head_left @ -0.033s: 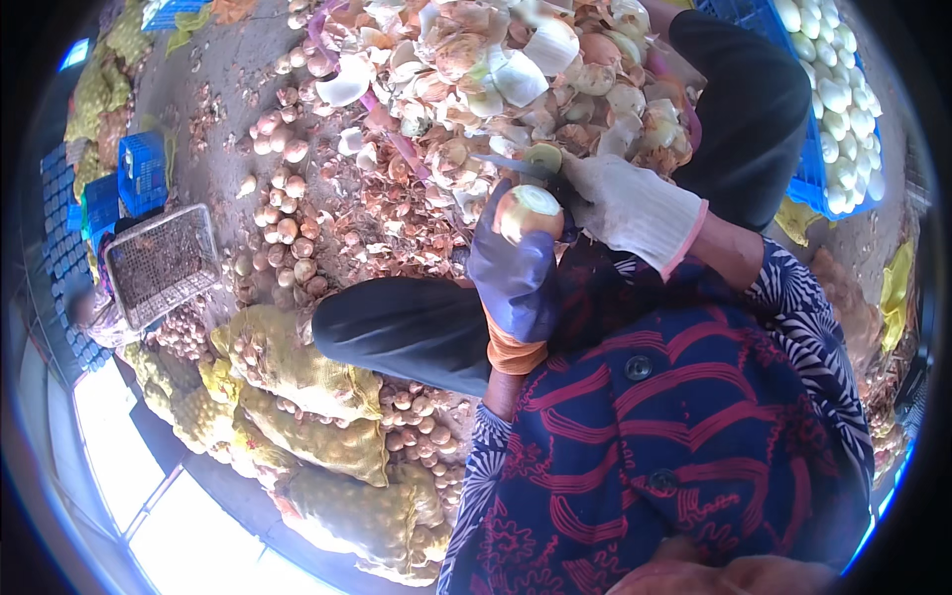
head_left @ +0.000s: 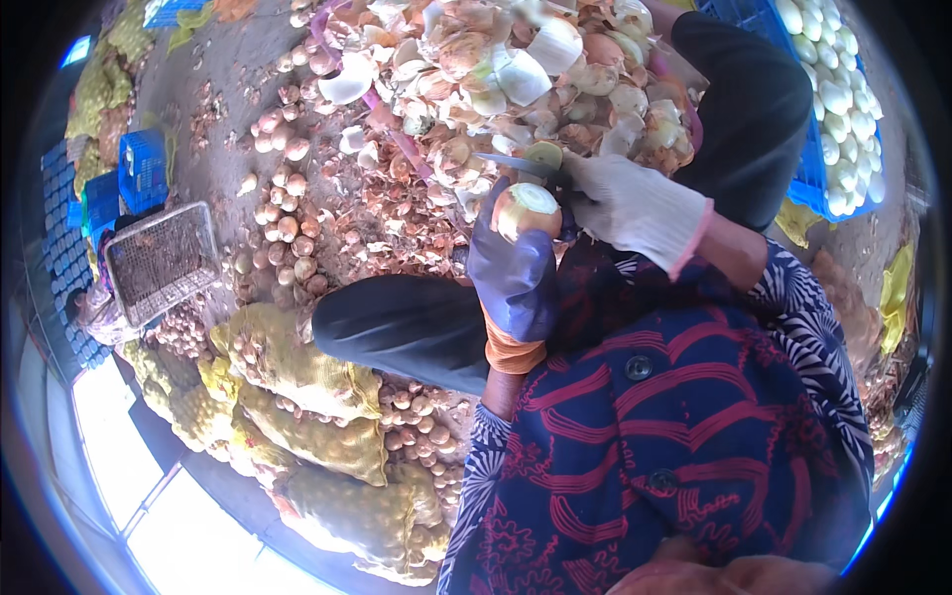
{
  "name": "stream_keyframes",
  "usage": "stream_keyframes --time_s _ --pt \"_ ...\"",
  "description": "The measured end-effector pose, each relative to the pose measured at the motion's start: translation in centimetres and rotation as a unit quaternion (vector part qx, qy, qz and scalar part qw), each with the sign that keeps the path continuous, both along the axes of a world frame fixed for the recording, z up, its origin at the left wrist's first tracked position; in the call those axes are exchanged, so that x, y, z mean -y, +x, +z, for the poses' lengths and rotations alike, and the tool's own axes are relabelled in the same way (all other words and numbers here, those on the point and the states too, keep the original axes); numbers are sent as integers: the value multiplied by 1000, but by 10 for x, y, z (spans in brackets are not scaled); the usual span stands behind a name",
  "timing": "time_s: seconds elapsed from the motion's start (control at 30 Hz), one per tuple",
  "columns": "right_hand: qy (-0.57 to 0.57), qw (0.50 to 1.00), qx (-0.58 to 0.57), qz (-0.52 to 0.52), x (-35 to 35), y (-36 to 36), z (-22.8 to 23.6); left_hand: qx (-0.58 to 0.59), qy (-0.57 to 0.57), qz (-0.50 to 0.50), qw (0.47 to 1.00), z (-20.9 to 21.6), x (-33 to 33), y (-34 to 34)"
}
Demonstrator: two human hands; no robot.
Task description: The person sits on the floor and peels onions one by one using a small knife. They remove the outer layers and place the peeled onions into a blue crate while discarding the skins onto a pile on the floor.
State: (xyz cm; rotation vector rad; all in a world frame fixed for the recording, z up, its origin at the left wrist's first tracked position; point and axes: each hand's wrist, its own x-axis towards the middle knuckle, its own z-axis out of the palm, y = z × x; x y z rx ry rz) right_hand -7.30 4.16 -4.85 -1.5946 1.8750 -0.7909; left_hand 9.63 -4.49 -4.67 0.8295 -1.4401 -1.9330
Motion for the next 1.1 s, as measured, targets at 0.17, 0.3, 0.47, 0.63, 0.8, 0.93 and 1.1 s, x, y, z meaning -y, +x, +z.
stream_keyframes --time_s 0.17,0.3,0.47,0.63,0.8,0.93,1.1 --pt "11 996 -84 -27 -26 -25 53 11 118 6 993 22 10 5" --pt "119 978 -105 138 -12 -32 88 103 -11 -84 991 19 27 19" --pt "-42 969 -181 163 -16 -38 45 115 -24 -157 981 17 36 25" --pt "89 965 -133 210 0 -39 77 -7 103 -116 988 21 36 44" --pt "104 980 -116 127 -43 -56 69 24 127 -62 990 29 34 38" --pt "96 973 -176 116 -27 -23 80 27 135 -17 990 36 24 24" --pt "96 961 -236 106 -22 -6 74 39 148 11 988 40 17 20"
